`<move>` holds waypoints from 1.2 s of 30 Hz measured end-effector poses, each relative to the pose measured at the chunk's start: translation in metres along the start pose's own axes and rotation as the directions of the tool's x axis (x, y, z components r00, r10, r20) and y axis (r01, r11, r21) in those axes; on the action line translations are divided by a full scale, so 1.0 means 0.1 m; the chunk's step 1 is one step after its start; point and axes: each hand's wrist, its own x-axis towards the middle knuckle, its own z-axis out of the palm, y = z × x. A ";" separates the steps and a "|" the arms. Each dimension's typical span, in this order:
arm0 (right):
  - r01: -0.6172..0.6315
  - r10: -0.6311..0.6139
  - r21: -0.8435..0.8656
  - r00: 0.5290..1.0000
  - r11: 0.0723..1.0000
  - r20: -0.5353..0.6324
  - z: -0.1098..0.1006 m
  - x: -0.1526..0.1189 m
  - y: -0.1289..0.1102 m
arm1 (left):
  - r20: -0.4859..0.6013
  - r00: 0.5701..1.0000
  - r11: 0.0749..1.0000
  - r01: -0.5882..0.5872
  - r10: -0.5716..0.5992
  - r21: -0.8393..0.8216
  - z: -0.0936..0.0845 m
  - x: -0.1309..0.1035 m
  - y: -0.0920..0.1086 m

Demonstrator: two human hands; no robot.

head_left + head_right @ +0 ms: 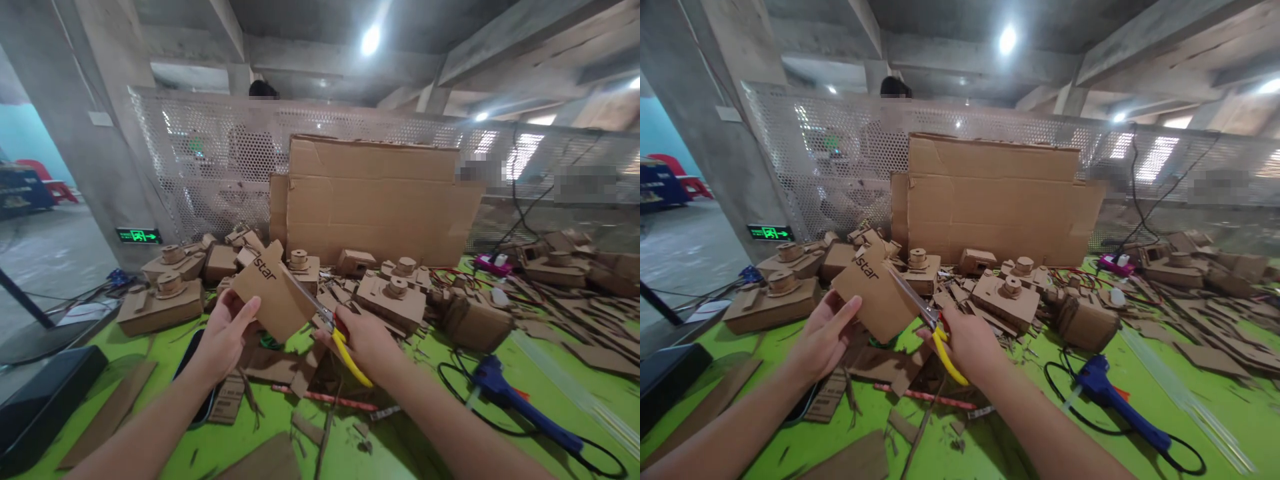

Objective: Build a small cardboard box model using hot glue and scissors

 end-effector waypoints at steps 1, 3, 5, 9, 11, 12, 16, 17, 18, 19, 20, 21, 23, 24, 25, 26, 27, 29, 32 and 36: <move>-0.011 0.011 -0.004 1.000 1.000 -0.013 0.01 0.00 0.00 | 0.012 1.000 1.000 0.002 -0.002 0.007 0.00 -0.01 -0.01; -0.024 0.024 -0.003 0.999 1.000 -0.040 0.04 0.00 0.01 | 0.028 1.000 1.000 -0.005 0.004 0.010 0.00 -0.03 -0.02; -0.022 0.023 0.011 0.997 1.000 -0.069 0.08 0.00 0.02 | 0.033 0.999 1.000 -0.001 0.001 0.001 0.00 -0.04 -0.02; 0.001 0.006 0.062 0.994 0.998 -0.109 0.18 0.00 0.05 | 0.002 0.992 0.991 0.129 -0.129 -0.042 0.01 -0.01 0.05; 0.002 0.010 0.097 0.992 0.995 -0.126 0.19 0.01 0.07 | -0.062 0.956 0.957 0.286 -0.288 -0.039 0.01 0.01 0.11; -0.003 0.020 0.122 0.990 0.993 -0.139 0.18 0.02 0.08 | -0.097 0.928 0.933 0.358 -0.360 -0.041 0.00 0.02 0.13; -0.062 0.124 0.270 0.968 0.961 -0.220 0.12 0.05 0.13 | -0.058 0.895 0.895 0.436 -0.442 -0.094 -0.04 0.04 0.21; -0.075 0.155 0.314 0.959 0.946 -0.239 0.11 0.06 0.13 | -0.025 0.896 0.893 0.439 -0.443 -0.103 -0.05 0.04 0.22; -0.083 0.183 0.364 0.951 0.928 -0.251 0.09 0.06 0.14 | 0.010 0.890 0.885 0.454 -0.455 -0.105 -0.06 0.04 0.22; -0.085 0.206 0.419 0.945 0.904 -0.253 0.09 0.07 0.14 | 0.043 0.877 0.872 0.480 -0.478 -0.097 -0.08 0.04 0.22; -0.079 0.219 0.481 0.944 0.873 -0.244 0.08 0.07 0.13 | 0.078 0.858 0.854 0.514 -0.508 -0.078 -0.10 0.04 0.21; -0.064 0.223 0.546 0.947 0.835 -0.231 0.08 0.07 0.12 | 0.114 0.830 0.831 0.553 -0.546 -0.049 -0.12 0.04 0.20; -0.020 0.206 0.675 0.958 0.738 -0.198 0.08 0.06 0.09 | 0.175 0.761 0.775 0.632 -0.624 0.015 -0.15 0.04 0.17; -0.003 0.191 0.730 0.966 0.683 -0.174 0.08 0.06 0.08 | 0.191 0.724 0.743 0.668 -0.662 0.044 -0.16 0.04 0.16; 0.001 0.177 0.778 0.974 0.628 -0.145 0.08 0.05 0.06 | 0.201 0.689 0.712 0.698 -0.696 0.071 -0.16 0.03 0.14; -0.006 0.163 0.817 0.981 0.576 -0.107 0.07 0.05 0.04 | 0.209 0.662 0.688 0.720 -0.720 0.092 -0.17 0.03 0.12; -0.024 0.154 0.846 0.986 0.533 -0.069 0.07 0.04 0.02 | 0.218 0.644 0.674 0.730 -0.733 0.111 -0.17 0.02 0.10; -0.062 0.145 0.878 0.989 0.475 -0.009 0.06 0.03 -0.03 | 0.228 0.621 0.657 0.740 -0.750 0.145 -0.16 0.02 0.08; -0.097 0.159 0.893 0.987 0.439 0.029 0.05 0.02 -0.12 | 0.237 0.621 0.659 0.738 -0.747 0.145 -0.13 0.00 0.11; -0.184 0.215 0.912 0.970 0.366 0.110 0.05 0.03 -0.20 | 0.281 0.782 0.817 0.576 -0.557 0.014 -0.11 -0.03 0.19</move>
